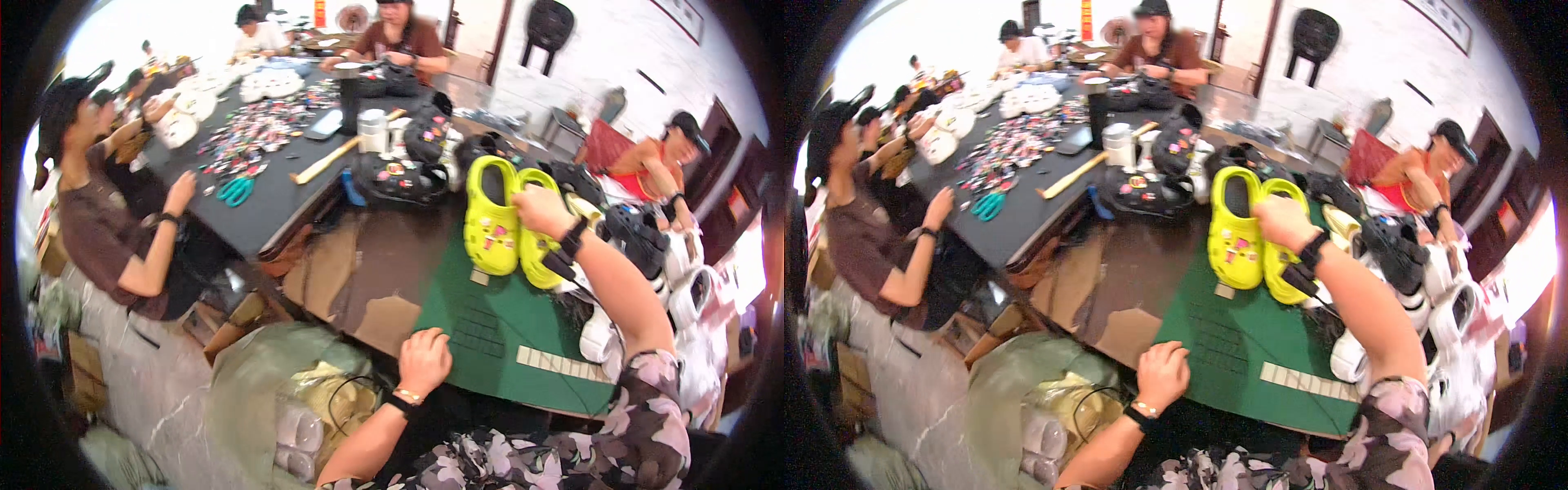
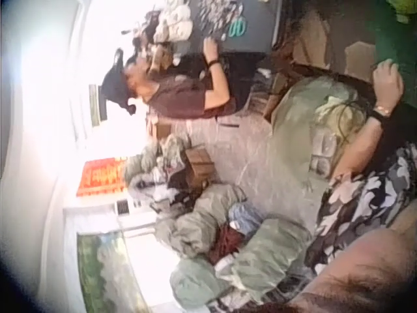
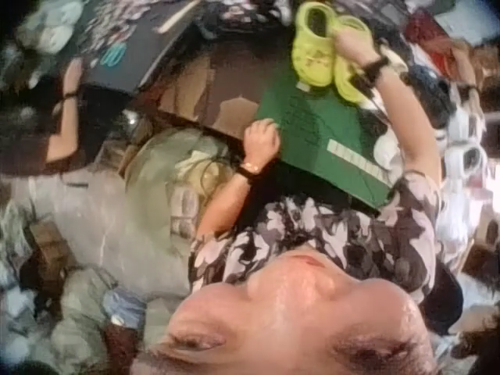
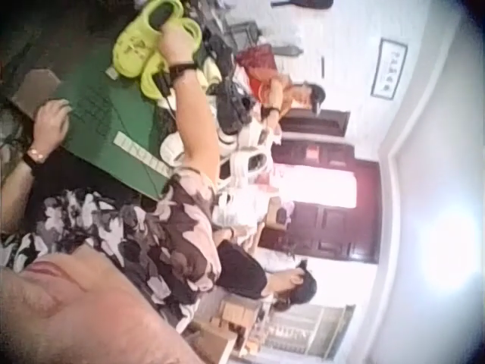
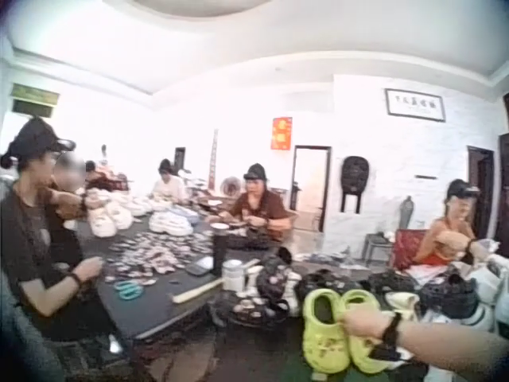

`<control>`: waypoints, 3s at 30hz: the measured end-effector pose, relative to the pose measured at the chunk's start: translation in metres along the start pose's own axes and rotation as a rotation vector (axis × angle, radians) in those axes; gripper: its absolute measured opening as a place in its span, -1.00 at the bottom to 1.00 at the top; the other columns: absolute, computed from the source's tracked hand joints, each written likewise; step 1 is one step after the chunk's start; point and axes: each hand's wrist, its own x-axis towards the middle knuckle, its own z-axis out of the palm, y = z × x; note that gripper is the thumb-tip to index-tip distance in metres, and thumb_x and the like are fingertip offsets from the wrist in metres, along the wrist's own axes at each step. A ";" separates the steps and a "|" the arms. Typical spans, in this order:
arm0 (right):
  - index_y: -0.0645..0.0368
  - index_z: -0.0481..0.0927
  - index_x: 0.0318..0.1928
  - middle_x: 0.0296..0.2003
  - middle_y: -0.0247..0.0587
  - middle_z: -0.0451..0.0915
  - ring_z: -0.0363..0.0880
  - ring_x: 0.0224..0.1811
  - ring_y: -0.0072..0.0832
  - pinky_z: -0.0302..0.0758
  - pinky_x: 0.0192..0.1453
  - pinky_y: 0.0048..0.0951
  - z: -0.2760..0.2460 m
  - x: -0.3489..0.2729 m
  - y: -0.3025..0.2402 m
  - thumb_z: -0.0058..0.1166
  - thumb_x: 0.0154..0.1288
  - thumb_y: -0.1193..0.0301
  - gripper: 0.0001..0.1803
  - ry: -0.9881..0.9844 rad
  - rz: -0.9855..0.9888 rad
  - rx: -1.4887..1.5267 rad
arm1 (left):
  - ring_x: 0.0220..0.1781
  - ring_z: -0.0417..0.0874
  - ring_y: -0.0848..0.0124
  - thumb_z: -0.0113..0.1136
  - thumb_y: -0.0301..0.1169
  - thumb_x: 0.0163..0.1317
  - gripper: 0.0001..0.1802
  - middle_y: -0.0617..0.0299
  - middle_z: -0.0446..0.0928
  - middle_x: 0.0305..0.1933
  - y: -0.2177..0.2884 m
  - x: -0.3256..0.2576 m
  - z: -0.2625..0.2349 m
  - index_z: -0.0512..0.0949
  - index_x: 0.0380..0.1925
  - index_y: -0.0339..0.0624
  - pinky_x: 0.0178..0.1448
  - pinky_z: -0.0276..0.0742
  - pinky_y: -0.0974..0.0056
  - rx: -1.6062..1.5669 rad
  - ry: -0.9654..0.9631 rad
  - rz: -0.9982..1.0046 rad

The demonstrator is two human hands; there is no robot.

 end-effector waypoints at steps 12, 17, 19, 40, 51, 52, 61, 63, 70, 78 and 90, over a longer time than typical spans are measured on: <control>0.38 0.61 -0.27 -0.52 -0.19 0.57 0.55 -0.44 -0.46 0.46 -0.32 -0.43 -0.049 -0.127 -0.046 0.14 0.11 0.40 -0.74 0.005 0.447 0.932 | 0.05 0.54 0.40 0.41 -0.23 0.13 -0.25 0.16 0.44 0.11 0.112 -0.027 -0.041 0.27 0.22 -0.29 0.05 0.48 0.32 -1.362 -0.433 -0.374; 0.34 0.66 -0.31 -0.46 -0.36 0.61 0.51 -0.45 -0.63 0.44 -0.35 -0.52 -0.020 -0.179 -0.071 0.06 0.28 0.32 -0.72 -0.394 0.599 1.140 | -0.10 0.60 0.46 0.13 -0.24 0.38 -0.51 0.19 0.53 -0.03 0.107 -0.040 -0.049 0.30 0.18 -0.29 -0.03 0.52 0.39 -1.537 -0.510 -0.678; 0.34 0.65 -0.29 -0.45 -0.38 0.61 0.50 -0.45 -0.66 0.42 -0.37 -0.53 -0.015 -0.185 -0.078 0.05 0.32 0.28 -0.68 -0.370 0.635 1.338 | -0.10 0.61 0.45 0.07 -0.15 0.42 -0.51 0.18 0.53 -0.02 0.100 -0.043 -0.053 0.32 0.17 -0.26 -0.04 0.54 0.37 -1.608 -0.462 -0.821; 0.14 0.61 -0.08 0.25 0.12 0.32 0.34 0.21 0.06 0.35 0.26 -0.08 0.061 -0.225 -0.042 0.27 0.06 0.29 -0.61 0.278 0.204 0.638 | 0.26 0.47 0.19 0.03 -0.51 0.34 -0.37 0.12 0.36 0.29 0.103 -0.020 -0.065 0.08 0.38 -0.14 0.28 0.46 0.03 -1.274 0.054 -0.913; 0.14 0.55 -0.39 -0.44 -0.13 0.49 0.59 -0.46 -0.17 0.53 -0.38 -0.20 0.017 -0.294 -0.083 0.33 0.01 0.22 -0.70 0.072 0.312 0.549 | 0.26 0.45 0.15 0.01 -0.39 0.39 -0.50 0.03 0.34 0.30 0.032 0.047 -0.030 0.25 0.30 -0.23 0.28 0.39 0.08 -1.094 -0.188 -0.920; 0.14 0.54 -0.37 -0.44 -0.14 0.50 0.60 -0.46 -0.17 0.53 -0.39 -0.19 0.014 -0.298 -0.089 0.32 0.04 0.23 -0.71 0.071 0.299 0.605 | 0.26 0.45 0.15 0.01 -0.39 0.39 -0.50 0.03 0.34 0.30 0.022 0.057 -0.023 0.25 0.30 -0.23 0.28 0.39 0.08 -1.054 -0.205 -0.951; 0.14 0.49 -0.31 -0.45 -0.16 0.53 0.62 -0.38 -0.15 0.53 -0.37 -0.18 0.007 -0.288 -0.085 0.26 0.11 0.27 -0.73 0.051 0.169 0.765 | -0.02 0.53 0.11 0.38 -0.43 0.01 -0.60 0.08 0.56 -0.12 0.085 0.049 -0.054 0.56 -0.09 -0.16 0.06 0.40 0.11 -0.028 -0.275 0.308; 0.15 0.50 -0.31 -0.44 -0.15 0.54 0.62 -0.37 -0.14 0.53 -0.35 -0.18 0.003 -0.278 -0.082 0.26 0.11 0.27 -0.73 0.052 0.129 0.809 | -0.09 0.56 0.17 0.40 -0.42 0.00 -0.55 0.07 0.56 -0.18 0.107 0.041 -0.054 0.54 -0.06 -0.13 0.04 0.40 0.10 -0.084 -0.546 0.287; 0.16 0.55 -0.35 -0.44 -0.10 0.58 0.61 -0.33 -0.09 0.52 -0.25 -0.13 0.001 -0.261 -0.082 0.20 0.10 0.23 -0.74 0.023 0.160 0.967 | -0.25 0.58 0.38 0.33 -0.53 0.04 -0.53 0.15 0.55 -0.24 0.104 0.072 -0.075 0.48 0.00 -0.31 -0.10 0.49 0.35 -0.702 -0.550 -0.477; 0.18 0.58 -0.21 -0.55 -0.13 0.59 0.57 -0.55 -0.26 0.47 -0.42 -0.31 0.008 -0.261 -0.094 0.21 0.16 0.35 -0.78 0.242 0.173 1.190 | -0.35 0.62 0.07 0.47 -0.24 -0.03 -0.53 0.12 0.55 -0.37 0.124 0.077 -0.044 0.60 -0.11 -0.17 -0.29 0.54 0.11 -0.079 -0.581 0.343; 0.35 0.56 -0.23 -0.31 0.10 0.56 0.71 -0.39 -0.20 0.67 -0.37 -0.29 0.120 -0.239 -0.037 0.08 0.11 0.53 -0.80 0.082 0.813 0.161 | -0.35 0.67 0.09 0.38 -0.14 0.11 -0.62 0.06 0.65 -0.38 0.127 0.075 -0.040 0.62 -0.19 -0.16 -0.27 0.55 0.14 -0.119 -0.533 0.215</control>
